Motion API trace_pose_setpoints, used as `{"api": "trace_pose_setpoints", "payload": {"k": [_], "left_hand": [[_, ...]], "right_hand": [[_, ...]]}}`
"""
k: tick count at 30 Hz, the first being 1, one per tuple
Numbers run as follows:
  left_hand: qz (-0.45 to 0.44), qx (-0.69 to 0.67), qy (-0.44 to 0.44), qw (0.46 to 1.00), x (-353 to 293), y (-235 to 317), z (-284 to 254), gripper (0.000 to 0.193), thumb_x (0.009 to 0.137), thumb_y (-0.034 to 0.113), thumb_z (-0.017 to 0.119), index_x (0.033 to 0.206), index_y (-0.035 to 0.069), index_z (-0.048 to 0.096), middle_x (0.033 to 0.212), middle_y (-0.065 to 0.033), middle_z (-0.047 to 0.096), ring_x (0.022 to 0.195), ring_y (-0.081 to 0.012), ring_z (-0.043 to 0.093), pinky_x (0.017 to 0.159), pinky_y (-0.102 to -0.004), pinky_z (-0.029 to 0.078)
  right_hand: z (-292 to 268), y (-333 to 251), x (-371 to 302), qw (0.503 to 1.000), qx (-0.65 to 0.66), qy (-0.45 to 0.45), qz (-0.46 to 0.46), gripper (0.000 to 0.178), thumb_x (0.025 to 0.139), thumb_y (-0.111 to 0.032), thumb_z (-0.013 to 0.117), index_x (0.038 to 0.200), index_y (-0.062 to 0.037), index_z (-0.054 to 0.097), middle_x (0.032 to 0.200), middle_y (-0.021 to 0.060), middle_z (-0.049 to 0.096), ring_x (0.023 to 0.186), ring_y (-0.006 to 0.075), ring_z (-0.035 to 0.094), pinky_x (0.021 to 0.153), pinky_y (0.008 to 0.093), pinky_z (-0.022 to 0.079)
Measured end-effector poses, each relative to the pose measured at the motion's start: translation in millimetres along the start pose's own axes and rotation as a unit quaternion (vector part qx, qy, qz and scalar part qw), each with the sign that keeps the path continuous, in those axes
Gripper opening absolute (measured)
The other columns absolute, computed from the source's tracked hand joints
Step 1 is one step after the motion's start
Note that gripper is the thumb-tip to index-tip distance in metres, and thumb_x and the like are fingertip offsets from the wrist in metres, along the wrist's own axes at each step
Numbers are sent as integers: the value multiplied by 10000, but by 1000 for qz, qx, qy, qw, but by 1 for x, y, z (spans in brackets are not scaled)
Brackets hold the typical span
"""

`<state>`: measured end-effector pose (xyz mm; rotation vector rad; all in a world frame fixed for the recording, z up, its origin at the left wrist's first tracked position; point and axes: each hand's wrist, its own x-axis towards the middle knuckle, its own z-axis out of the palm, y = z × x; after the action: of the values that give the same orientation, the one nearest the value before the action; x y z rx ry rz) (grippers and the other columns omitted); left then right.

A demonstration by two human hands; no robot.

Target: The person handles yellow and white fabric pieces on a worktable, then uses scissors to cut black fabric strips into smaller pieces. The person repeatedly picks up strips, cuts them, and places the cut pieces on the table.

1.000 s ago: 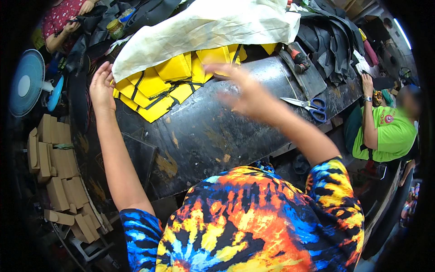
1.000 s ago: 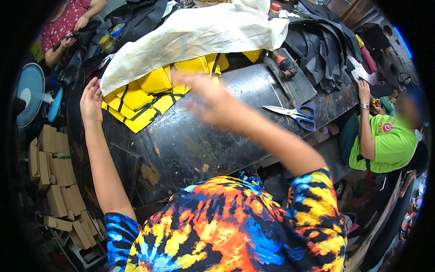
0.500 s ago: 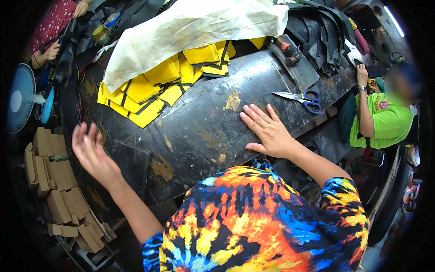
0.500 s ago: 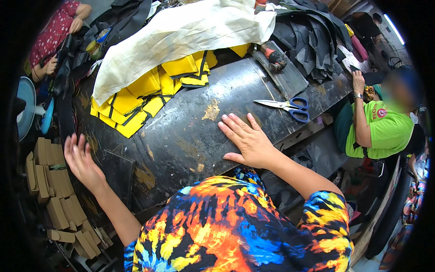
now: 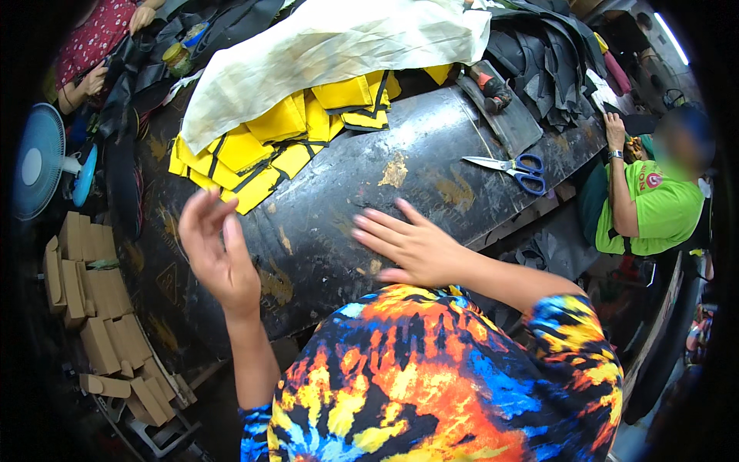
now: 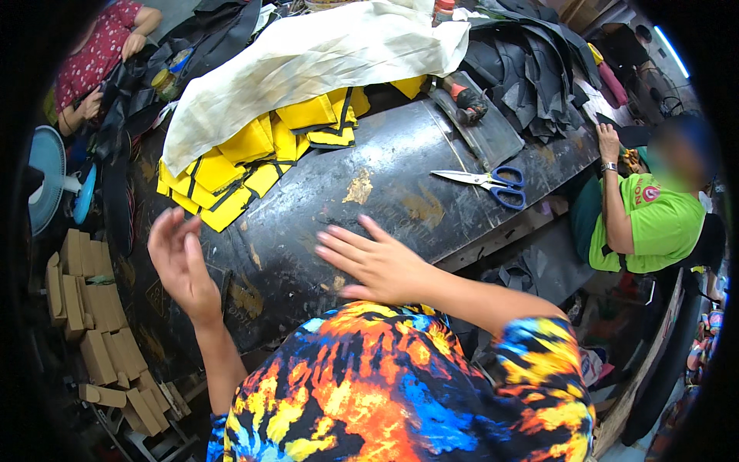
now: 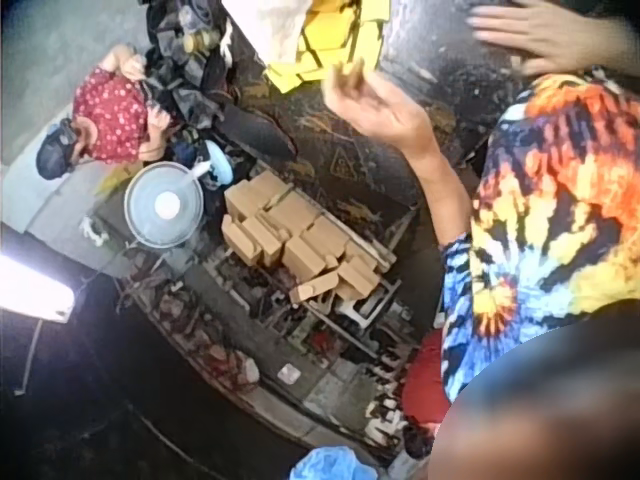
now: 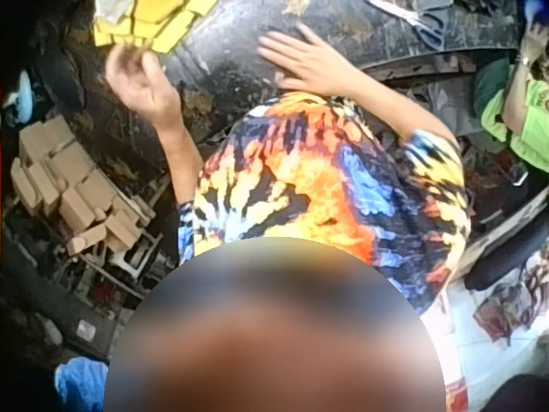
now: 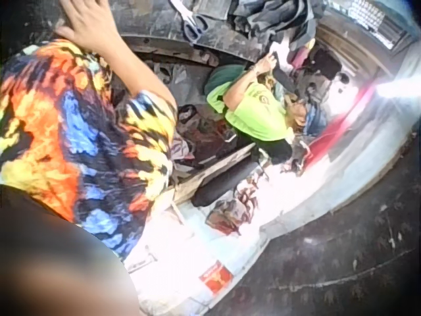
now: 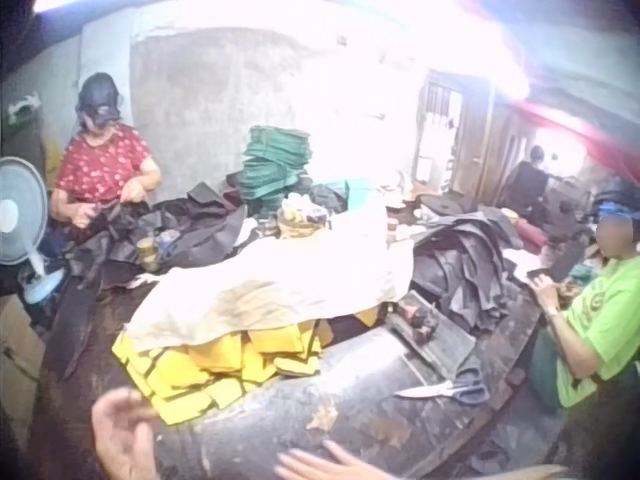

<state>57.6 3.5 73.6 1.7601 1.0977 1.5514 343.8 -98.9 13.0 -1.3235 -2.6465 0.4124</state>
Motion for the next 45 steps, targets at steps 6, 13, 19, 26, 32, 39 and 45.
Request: {"api": "trace_pose_setpoints", "payload": {"k": [6, 13, 19, 26, 32, 39, 45], "left_hand": [[-134, -56, -12, 989, -44, -14, -30, 330, 997, -36, 536, 1326, -18, 546, 1263, -115, 603, 1093, -185, 640, 1014, -345, 513], [-86, -54, -118, 988, -21, -15, 44, 218, 967, -47, 589, 1178, -25, 636, 1081, -105, 680, 992, -174, 675, 922, -308, 523], [-10, 35, -124, 992, -17, -15, 34, 223, 937, -36, 614, 1156, -26, 654, 1073, -122, 687, 973, -204, 684, 900, -314, 525], [8, 8, -165, 986, -13, -23, 77, 257, 936, -33, 606, 1190, -26, 646, 1143, -143, 673, 1025, -230, 675, 924, -336, 523], [75, 131, -265, 952, -13, -36, 108, 409, 913, 127, 690, 1294, 8, 602, 1319, -205, 618, 1236, -398, 578, 1093, -460, 425], [133, 293, -395, 861, -51, -36, 112, 756, 923, 507, 670, 1539, 117, 469, 1644, -226, 328, 1542, -418, 253, 1235, -604, 159], [115, 278, -396, 868, -47, -36, 110, 739, 931, 505, 663, 1528, 109, 479, 1637, -209, 348, 1537, -399, 271, 1244, -583, 159]], "right_hand": [[-27, 14, -69, 989, -11, -62, 135, 931, 941, -684, 531, 1632, -106, 293, 1689, 127, 286, 1581, 288, 222, 1260, 582, 56], [11, 8, 7, 994, -29, 89, 62, 910, 977, -675, 466, 1592, -20, 325, 1675, 179, 292, 1577, 327, 213, 1255, 587, 128], [-21, 13, -70, 990, -30, -94, 104, 854, 979, -669, 481, 1632, -149, 306, 1685, 105, 305, 1572, 259, 254, 1248, 615, 101], [12, 12, 39, 992, -35, 90, 81, 862, 973, -641, 520, 1595, -71, 344, 1664, 181, 311, 1570, 327, 235, 1233, 627, 165], [-17, 2, -76, 987, 157, 21, -4, 611, 967, -393, 681, 1482, -91, 552, 1555, 169, 496, 1489, 307, 413, 1209, 548, 306], [-18, 47, -311, 715, 320, 117, 611, 882, 748, -465, 885, 1467, -76, 554, 1425, 282, 562, 1364, 383, 531, 1143, 453, 426], [137, 41, -367, 558, 148, 104, 810, 1555, 454, -648, 967, 1668, -222, 93, 1665, 340, 127, 1492, 481, 331, 1206, 507, 339]]}}
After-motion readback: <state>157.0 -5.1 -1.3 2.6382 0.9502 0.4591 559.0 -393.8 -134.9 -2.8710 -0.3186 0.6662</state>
